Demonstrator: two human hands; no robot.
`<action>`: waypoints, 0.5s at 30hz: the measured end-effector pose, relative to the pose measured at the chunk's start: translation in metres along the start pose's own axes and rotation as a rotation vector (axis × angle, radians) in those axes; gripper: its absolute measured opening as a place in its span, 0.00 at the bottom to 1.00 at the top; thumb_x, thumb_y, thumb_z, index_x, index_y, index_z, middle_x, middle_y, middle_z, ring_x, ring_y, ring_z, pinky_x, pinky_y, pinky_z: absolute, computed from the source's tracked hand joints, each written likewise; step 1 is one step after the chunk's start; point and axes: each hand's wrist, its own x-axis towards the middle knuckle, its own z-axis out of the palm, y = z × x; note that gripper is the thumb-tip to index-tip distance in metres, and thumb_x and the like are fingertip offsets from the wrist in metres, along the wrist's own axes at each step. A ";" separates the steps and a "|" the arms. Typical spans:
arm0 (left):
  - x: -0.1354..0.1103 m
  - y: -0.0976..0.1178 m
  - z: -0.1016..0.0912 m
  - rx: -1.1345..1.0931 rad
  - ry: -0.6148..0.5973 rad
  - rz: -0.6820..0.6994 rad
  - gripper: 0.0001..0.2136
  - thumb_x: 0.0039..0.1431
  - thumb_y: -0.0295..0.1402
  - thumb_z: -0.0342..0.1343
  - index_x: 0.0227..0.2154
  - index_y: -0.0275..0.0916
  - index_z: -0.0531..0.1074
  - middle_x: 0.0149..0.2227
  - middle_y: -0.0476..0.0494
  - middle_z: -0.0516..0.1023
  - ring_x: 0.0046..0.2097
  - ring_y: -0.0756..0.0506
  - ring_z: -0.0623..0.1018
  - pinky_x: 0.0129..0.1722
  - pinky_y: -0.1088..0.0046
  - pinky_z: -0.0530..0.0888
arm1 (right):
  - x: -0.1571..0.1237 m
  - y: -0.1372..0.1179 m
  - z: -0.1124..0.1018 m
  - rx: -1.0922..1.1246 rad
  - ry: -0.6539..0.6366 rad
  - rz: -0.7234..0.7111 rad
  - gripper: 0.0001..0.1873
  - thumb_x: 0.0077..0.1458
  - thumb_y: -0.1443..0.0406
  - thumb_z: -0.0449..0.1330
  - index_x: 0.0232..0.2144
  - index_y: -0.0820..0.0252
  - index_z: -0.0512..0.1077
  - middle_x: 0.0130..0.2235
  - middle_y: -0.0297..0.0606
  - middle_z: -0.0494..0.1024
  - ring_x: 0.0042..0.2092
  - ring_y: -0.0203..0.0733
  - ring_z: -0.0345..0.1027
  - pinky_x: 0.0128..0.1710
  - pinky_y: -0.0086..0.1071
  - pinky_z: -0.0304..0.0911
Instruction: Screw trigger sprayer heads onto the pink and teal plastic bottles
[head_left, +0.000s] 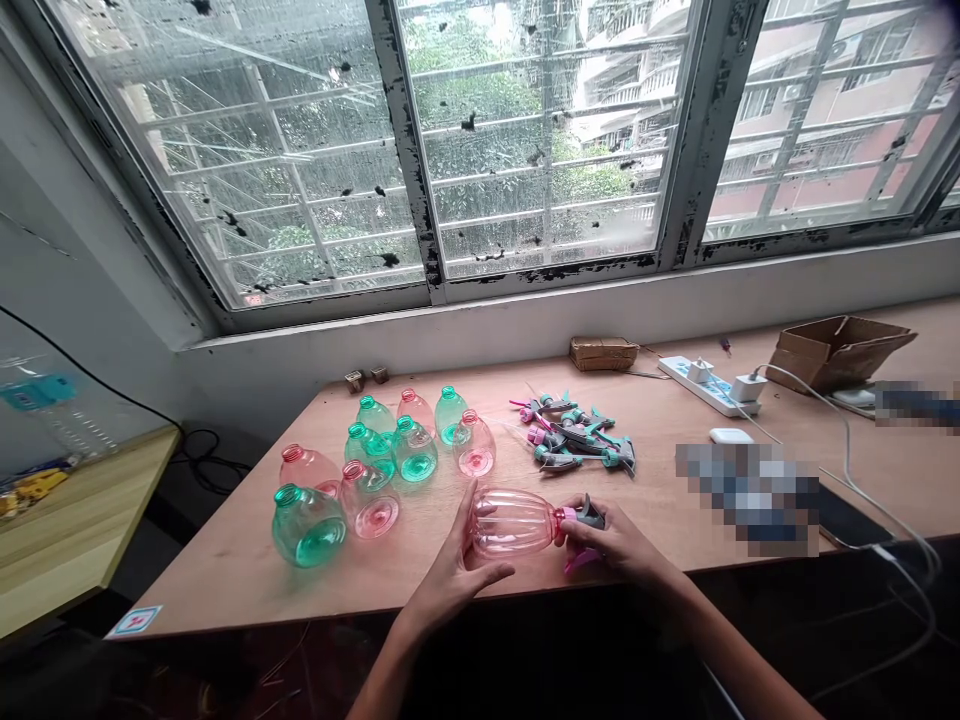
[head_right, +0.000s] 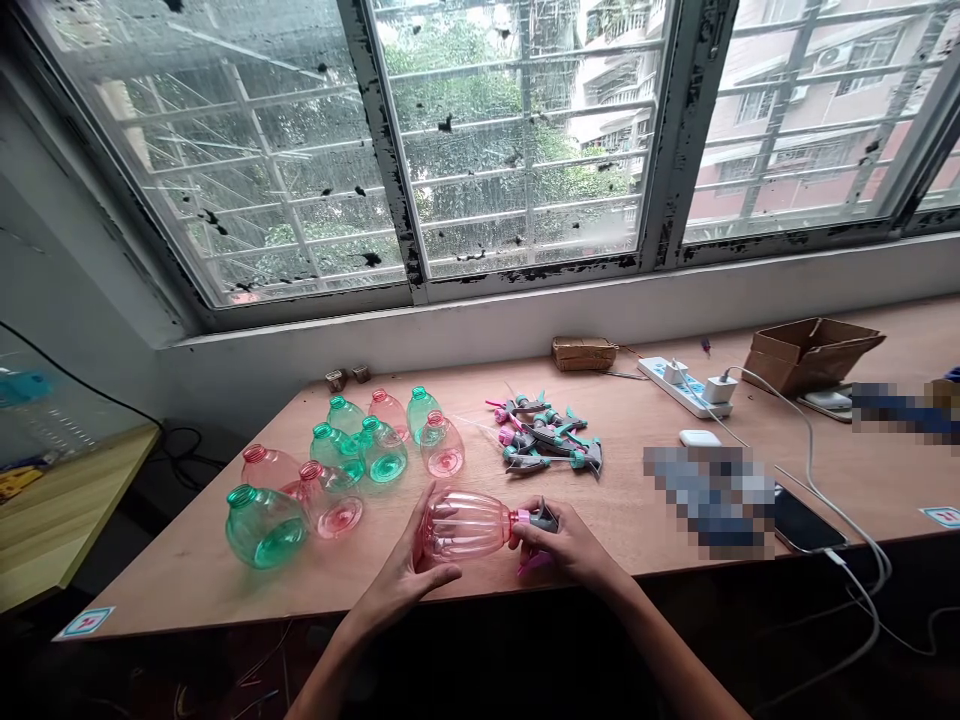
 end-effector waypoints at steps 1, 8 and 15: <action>0.000 -0.001 0.000 -0.007 0.000 -0.007 0.49 0.54 0.35 0.67 0.70 0.51 0.38 0.72 0.38 0.49 0.70 0.34 0.54 0.69 0.50 0.49 | 0.000 0.000 0.000 0.001 -0.001 0.002 0.19 0.53 0.53 0.68 0.35 0.63 0.72 0.26 0.34 0.80 0.26 0.37 0.73 0.29 0.30 0.67; 0.001 0.002 0.000 -0.031 -0.008 -0.010 0.46 0.55 0.35 0.67 0.69 0.52 0.43 0.72 0.41 0.49 0.71 0.35 0.53 0.69 0.52 0.50 | 0.001 0.002 0.001 0.017 0.008 0.009 0.20 0.52 0.52 0.68 0.34 0.61 0.71 0.26 0.33 0.79 0.25 0.39 0.73 0.29 0.33 0.71; -0.001 0.001 -0.002 -0.049 -0.014 -0.011 0.49 0.54 0.34 0.68 0.70 0.49 0.40 0.67 0.38 0.61 0.67 0.35 0.61 0.68 0.53 0.55 | 0.002 0.005 0.000 0.027 0.005 0.012 0.19 0.53 0.53 0.68 0.35 0.62 0.71 0.26 0.35 0.80 0.26 0.40 0.74 0.29 0.34 0.72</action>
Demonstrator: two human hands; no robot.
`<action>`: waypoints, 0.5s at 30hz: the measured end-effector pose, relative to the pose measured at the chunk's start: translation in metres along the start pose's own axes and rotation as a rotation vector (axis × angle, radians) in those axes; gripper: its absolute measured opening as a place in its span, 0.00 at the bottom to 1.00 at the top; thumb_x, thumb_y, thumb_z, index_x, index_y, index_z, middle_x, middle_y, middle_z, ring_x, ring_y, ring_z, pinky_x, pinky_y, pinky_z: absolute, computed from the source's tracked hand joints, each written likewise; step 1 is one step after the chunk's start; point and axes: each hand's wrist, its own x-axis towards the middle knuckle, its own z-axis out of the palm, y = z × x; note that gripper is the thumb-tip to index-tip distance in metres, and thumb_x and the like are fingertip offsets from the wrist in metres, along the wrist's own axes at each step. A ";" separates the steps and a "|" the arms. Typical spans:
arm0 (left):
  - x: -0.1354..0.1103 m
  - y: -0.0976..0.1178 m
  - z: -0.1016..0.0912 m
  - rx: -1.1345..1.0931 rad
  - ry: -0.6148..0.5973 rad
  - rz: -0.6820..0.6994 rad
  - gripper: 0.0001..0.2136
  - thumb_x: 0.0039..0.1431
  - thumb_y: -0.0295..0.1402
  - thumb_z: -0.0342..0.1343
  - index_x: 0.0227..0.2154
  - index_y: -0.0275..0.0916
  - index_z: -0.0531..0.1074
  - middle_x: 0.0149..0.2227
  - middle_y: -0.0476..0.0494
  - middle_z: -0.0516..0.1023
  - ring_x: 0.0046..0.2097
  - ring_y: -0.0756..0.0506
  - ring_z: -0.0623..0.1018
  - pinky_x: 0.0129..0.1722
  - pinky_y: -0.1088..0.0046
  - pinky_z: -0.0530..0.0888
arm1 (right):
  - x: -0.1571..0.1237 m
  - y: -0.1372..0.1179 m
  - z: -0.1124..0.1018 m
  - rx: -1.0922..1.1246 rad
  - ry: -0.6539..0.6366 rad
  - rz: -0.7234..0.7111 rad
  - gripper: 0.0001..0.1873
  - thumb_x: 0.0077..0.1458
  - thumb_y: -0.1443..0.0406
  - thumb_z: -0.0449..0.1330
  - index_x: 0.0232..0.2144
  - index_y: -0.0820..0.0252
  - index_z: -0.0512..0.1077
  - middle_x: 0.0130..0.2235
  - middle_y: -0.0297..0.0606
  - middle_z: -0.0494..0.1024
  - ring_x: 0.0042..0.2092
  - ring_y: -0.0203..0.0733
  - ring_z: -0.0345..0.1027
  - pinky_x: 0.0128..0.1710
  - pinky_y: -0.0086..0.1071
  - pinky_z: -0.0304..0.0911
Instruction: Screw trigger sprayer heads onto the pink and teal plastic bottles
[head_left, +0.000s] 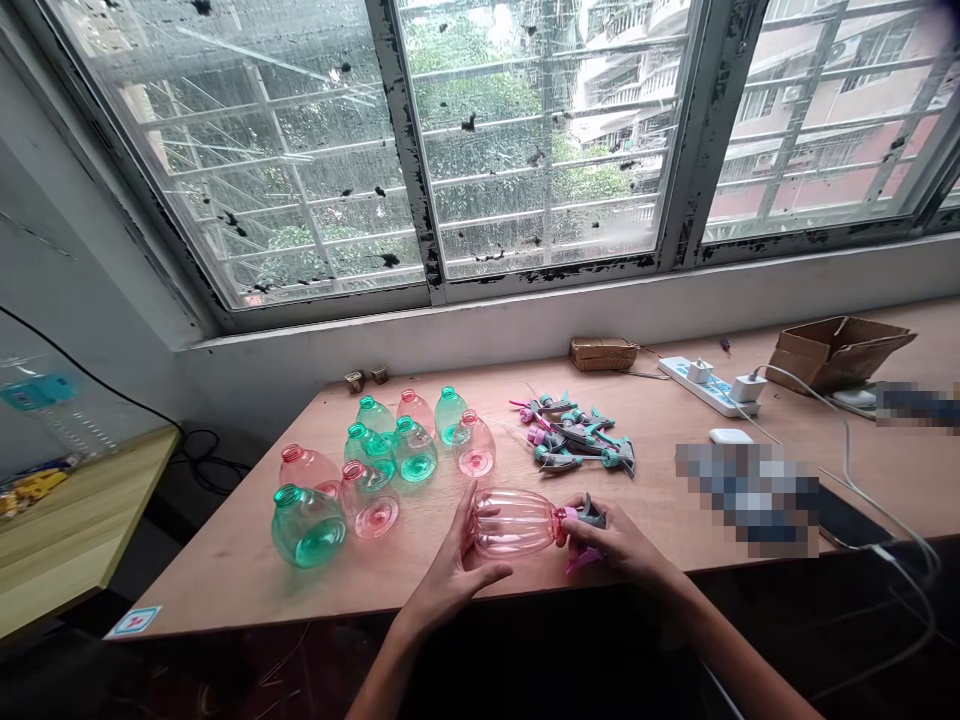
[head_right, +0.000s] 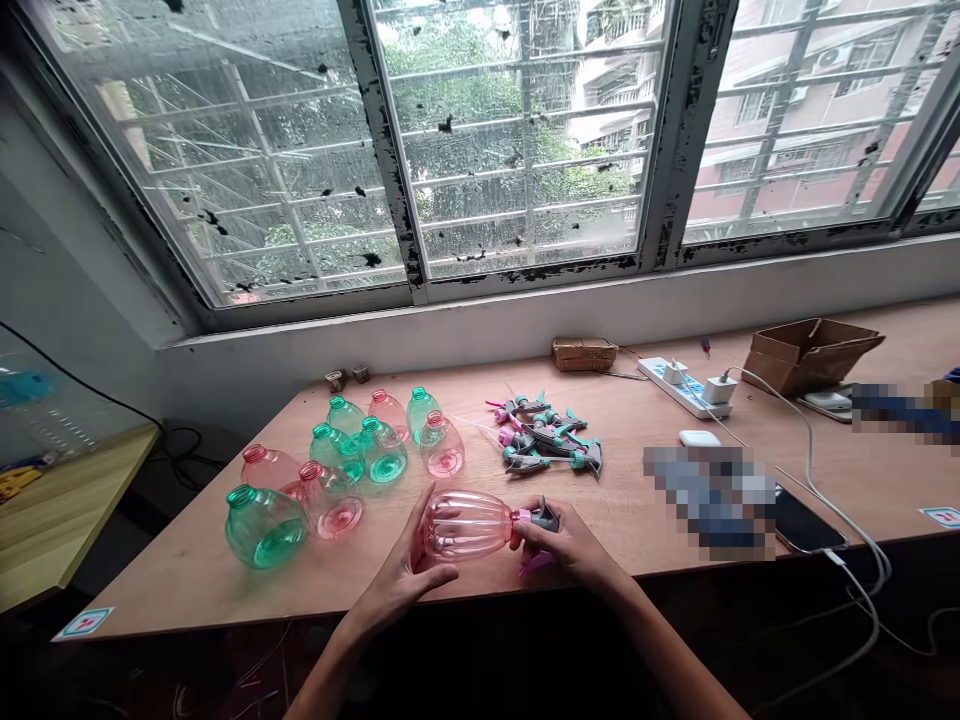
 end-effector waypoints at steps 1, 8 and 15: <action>0.000 -0.001 0.000 -0.006 -0.002 -0.005 0.48 0.55 0.35 0.67 0.70 0.48 0.40 0.66 0.37 0.62 0.67 0.34 0.62 0.67 0.52 0.56 | 0.000 0.000 0.000 0.002 0.000 0.000 0.19 0.53 0.53 0.68 0.35 0.62 0.71 0.27 0.35 0.80 0.26 0.40 0.73 0.28 0.34 0.72; 0.001 -0.005 0.000 0.008 0.000 -0.004 0.46 0.55 0.34 0.67 0.69 0.51 0.43 0.69 0.40 0.56 0.68 0.35 0.59 0.68 0.53 0.54 | -0.001 -0.002 0.001 0.015 0.006 0.004 0.20 0.53 0.52 0.68 0.35 0.61 0.71 0.27 0.34 0.79 0.25 0.40 0.73 0.28 0.36 0.74; 0.000 -0.003 0.001 0.000 -0.006 -0.010 0.48 0.56 0.36 0.67 0.70 0.48 0.39 0.64 0.36 0.65 0.63 0.35 0.68 0.65 0.51 0.60 | -0.001 -0.001 0.001 0.003 0.000 0.005 0.20 0.53 0.52 0.68 0.35 0.61 0.71 0.26 0.34 0.79 0.25 0.41 0.74 0.29 0.35 0.73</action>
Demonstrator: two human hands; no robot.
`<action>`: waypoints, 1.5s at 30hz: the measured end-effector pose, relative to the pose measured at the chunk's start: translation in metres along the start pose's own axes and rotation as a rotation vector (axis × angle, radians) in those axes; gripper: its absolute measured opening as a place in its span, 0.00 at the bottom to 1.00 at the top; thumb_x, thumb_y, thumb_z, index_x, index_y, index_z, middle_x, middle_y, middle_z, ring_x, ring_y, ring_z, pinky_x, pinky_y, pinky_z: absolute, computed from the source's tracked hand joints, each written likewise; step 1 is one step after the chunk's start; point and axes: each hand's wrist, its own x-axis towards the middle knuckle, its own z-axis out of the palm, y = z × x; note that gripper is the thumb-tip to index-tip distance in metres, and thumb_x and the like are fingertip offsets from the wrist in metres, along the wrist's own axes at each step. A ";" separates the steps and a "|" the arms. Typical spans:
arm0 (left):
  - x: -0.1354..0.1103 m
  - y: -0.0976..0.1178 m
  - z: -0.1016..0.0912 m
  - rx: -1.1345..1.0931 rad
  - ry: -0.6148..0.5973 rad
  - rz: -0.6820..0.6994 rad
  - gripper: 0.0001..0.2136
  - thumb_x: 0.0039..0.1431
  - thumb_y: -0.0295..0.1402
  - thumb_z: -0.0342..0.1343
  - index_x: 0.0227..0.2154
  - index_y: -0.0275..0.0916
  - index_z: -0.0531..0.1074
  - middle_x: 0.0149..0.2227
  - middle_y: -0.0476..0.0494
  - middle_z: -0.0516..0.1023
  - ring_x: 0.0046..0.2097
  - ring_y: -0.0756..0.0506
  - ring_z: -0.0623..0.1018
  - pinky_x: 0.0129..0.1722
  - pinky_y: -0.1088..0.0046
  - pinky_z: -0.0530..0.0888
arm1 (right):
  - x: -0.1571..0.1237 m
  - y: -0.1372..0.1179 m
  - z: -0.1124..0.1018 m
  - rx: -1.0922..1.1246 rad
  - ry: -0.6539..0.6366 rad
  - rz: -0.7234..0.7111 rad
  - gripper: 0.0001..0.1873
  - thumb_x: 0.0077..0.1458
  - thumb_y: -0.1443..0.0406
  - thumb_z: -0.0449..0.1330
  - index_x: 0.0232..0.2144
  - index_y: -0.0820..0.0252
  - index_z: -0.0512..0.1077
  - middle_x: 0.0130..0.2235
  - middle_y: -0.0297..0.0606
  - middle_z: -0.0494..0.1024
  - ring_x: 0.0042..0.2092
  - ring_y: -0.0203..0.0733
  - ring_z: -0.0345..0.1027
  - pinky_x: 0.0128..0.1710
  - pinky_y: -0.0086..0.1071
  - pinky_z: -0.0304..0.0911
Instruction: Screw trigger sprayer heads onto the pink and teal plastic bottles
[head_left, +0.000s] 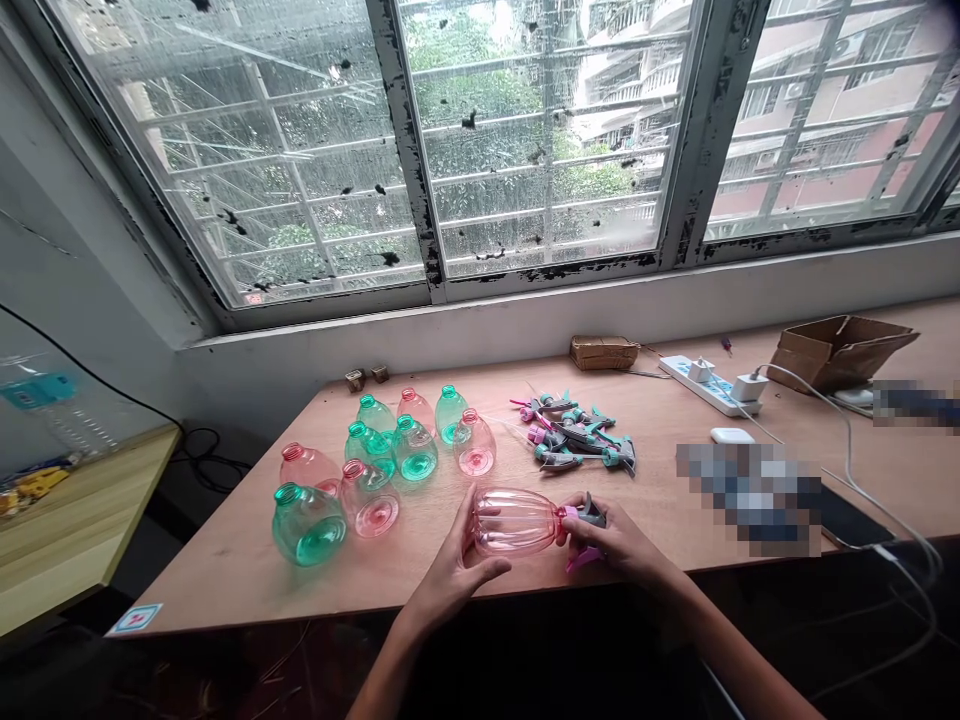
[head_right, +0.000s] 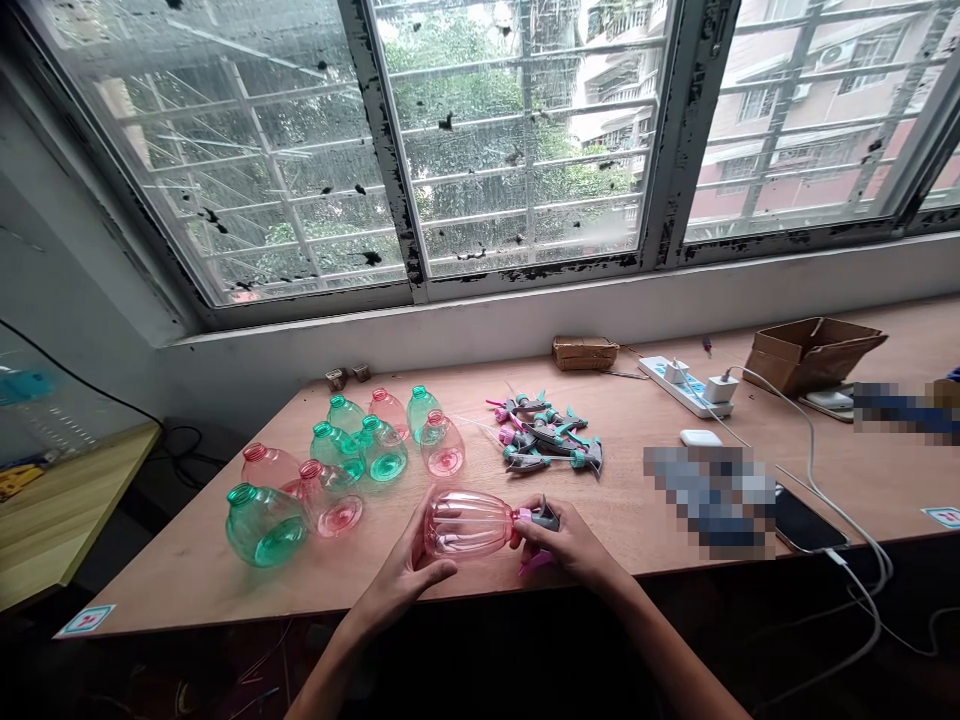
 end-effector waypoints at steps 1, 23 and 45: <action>0.000 0.000 0.000 -0.003 -0.001 -0.002 0.46 0.56 0.37 0.66 0.70 0.48 0.41 0.65 0.36 0.64 0.64 0.34 0.66 0.65 0.51 0.60 | 0.000 0.000 0.000 -0.003 0.000 0.000 0.19 0.53 0.52 0.68 0.35 0.61 0.71 0.26 0.34 0.79 0.26 0.40 0.74 0.29 0.35 0.73; 0.001 -0.004 0.000 0.038 0.018 0.002 0.45 0.57 0.34 0.65 0.69 0.52 0.40 0.67 0.39 0.61 0.68 0.37 0.61 0.68 0.52 0.53 | -0.002 -0.009 0.002 -0.023 0.014 -0.007 0.20 0.52 0.50 0.68 0.34 0.60 0.72 0.25 0.34 0.80 0.26 0.40 0.73 0.28 0.33 0.70; 0.002 -0.001 -0.001 0.029 0.000 -0.010 0.45 0.56 0.35 0.66 0.69 0.50 0.43 0.67 0.38 0.61 0.66 0.34 0.63 0.66 0.51 0.59 | 0.000 0.002 -0.001 0.042 0.003 -0.004 0.18 0.55 0.54 0.67 0.38 0.60 0.69 0.28 0.34 0.80 0.26 0.40 0.73 0.29 0.36 0.73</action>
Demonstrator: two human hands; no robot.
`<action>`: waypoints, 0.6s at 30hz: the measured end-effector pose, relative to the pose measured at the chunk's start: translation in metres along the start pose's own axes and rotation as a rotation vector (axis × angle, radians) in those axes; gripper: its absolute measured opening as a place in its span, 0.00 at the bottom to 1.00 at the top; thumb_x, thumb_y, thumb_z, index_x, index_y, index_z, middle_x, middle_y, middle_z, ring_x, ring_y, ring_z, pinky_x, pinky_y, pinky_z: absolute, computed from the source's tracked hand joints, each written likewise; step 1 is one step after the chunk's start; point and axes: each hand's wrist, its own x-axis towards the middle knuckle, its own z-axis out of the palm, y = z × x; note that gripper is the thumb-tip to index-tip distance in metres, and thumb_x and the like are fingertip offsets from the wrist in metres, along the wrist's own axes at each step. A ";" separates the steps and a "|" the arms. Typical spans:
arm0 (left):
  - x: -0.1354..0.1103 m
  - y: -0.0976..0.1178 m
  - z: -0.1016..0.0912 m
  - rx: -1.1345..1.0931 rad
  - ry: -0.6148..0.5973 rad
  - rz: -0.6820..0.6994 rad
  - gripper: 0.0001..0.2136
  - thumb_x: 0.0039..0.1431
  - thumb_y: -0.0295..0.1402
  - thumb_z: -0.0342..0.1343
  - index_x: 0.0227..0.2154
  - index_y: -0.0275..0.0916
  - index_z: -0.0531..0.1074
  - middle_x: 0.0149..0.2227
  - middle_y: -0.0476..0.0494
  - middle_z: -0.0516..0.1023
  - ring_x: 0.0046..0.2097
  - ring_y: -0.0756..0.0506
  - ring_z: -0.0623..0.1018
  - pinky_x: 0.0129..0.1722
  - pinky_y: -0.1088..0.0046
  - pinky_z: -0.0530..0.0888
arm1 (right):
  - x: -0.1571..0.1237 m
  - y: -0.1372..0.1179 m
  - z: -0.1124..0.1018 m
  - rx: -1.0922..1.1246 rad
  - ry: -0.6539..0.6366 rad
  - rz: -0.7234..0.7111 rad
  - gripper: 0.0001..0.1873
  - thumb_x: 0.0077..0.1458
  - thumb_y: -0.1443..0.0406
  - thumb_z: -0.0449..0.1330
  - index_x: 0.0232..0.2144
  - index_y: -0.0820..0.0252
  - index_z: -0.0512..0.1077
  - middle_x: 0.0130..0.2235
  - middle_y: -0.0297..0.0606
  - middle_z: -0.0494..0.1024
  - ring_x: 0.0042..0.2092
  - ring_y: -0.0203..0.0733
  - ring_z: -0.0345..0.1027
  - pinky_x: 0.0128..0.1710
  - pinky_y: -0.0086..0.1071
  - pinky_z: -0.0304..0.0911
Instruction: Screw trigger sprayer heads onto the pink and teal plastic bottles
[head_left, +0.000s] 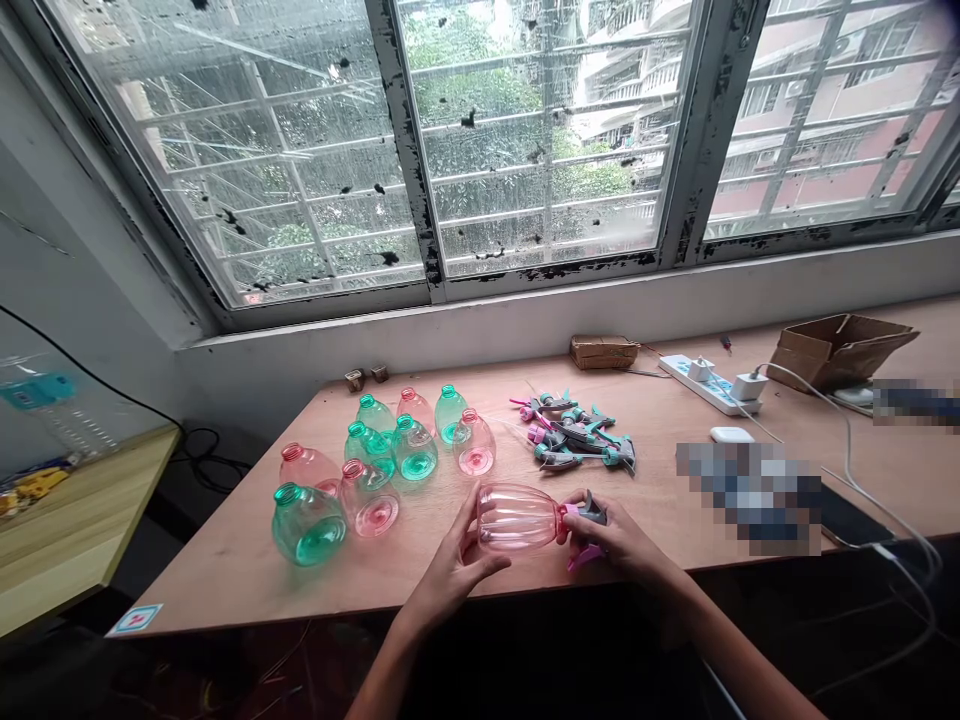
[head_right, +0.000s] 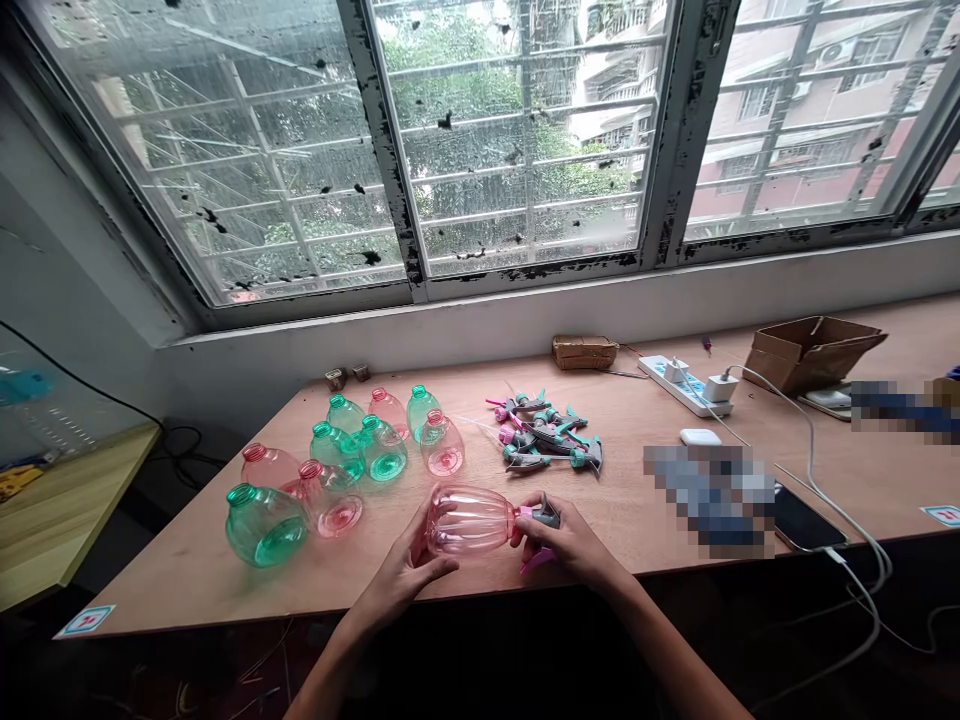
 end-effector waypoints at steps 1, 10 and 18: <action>0.000 0.000 0.000 0.004 0.001 0.003 0.45 0.55 0.34 0.66 0.69 0.51 0.43 0.68 0.39 0.60 0.67 0.34 0.62 0.66 0.52 0.59 | 0.000 0.000 0.000 0.003 0.000 -0.001 0.18 0.55 0.54 0.67 0.39 0.59 0.68 0.28 0.33 0.80 0.26 0.40 0.73 0.29 0.36 0.73; -0.002 -0.002 -0.001 -0.017 0.025 0.001 0.45 0.55 0.34 0.66 0.69 0.49 0.44 0.65 0.37 0.64 0.67 0.35 0.62 0.67 0.52 0.57 | 0.000 0.005 -0.002 -0.026 -0.011 -0.018 0.17 0.57 0.55 0.66 0.38 0.59 0.66 0.28 0.34 0.80 0.26 0.39 0.74 0.28 0.34 0.72; 0.002 0.002 0.002 -0.095 0.033 -0.003 0.42 0.53 0.30 0.67 0.68 0.50 0.52 0.65 0.39 0.65 0.66 0.34 0.63 0.64 0.51 0.63 | 0.000 0.000 -0.003 -0.067 -0.027 -0.020 0.19 0.59 0.53 0.64 0.43 0.59 0.67 0.30 0.35 0.80 0.27 0.40 0.75 0.28 0.34 0.72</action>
